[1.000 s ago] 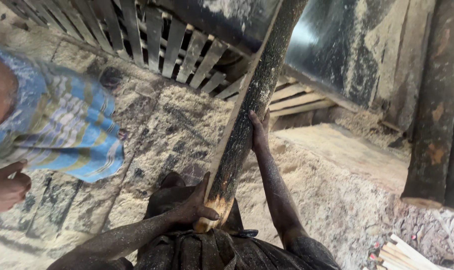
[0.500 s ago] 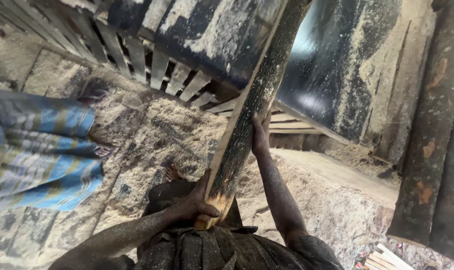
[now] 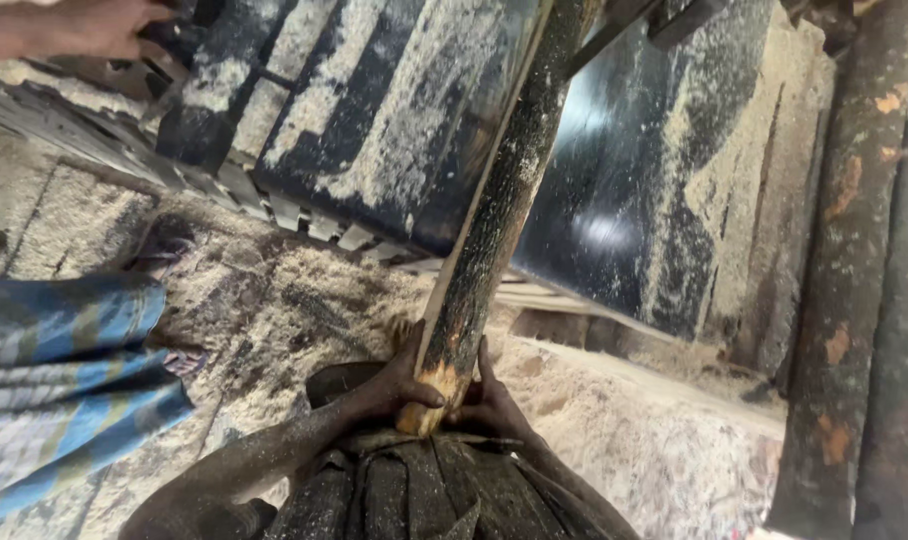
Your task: The person lifts wooden logs and positions them onto a powered saw table to cut them into smaller sections.
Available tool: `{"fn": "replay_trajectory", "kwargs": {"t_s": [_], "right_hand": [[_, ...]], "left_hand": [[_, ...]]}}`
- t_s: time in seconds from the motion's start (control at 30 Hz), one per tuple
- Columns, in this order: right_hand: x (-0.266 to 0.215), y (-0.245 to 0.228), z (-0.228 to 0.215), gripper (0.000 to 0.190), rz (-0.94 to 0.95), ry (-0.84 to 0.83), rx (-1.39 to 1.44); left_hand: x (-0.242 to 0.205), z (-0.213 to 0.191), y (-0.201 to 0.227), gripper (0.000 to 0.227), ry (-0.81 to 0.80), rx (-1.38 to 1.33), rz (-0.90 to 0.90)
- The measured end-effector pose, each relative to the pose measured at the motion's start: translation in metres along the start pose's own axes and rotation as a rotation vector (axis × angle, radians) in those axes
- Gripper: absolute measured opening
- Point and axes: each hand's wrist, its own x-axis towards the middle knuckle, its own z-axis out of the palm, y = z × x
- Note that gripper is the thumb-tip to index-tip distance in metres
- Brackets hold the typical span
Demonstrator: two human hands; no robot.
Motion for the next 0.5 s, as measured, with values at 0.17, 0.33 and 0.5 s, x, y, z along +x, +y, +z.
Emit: {"fn": "replay_trajectory", "kwargs": {"t_s": [0.17, 0.33, 0.5], "right_hand": [[0.047, -0.033, -0.056, 0.134, -0.076, -0.010, 0.101], [0.091, -0.077, -0.104, 0.135, -0.108, 0.110, -0.047], [0.111, -0.131, -0.132, 0.122, -0.198, 0.185, -0.089]], "left_hand": [[0.059, -0.024, 0.034, 0.124, 0.008, 0.053, -0.170], [0.079, -0.056, 0.011, 0.096, 0.048, 0.658, 0.278], [0.146, -0.065, -0.007, 0.051, 0.392, 1.077, 0.637]]}}
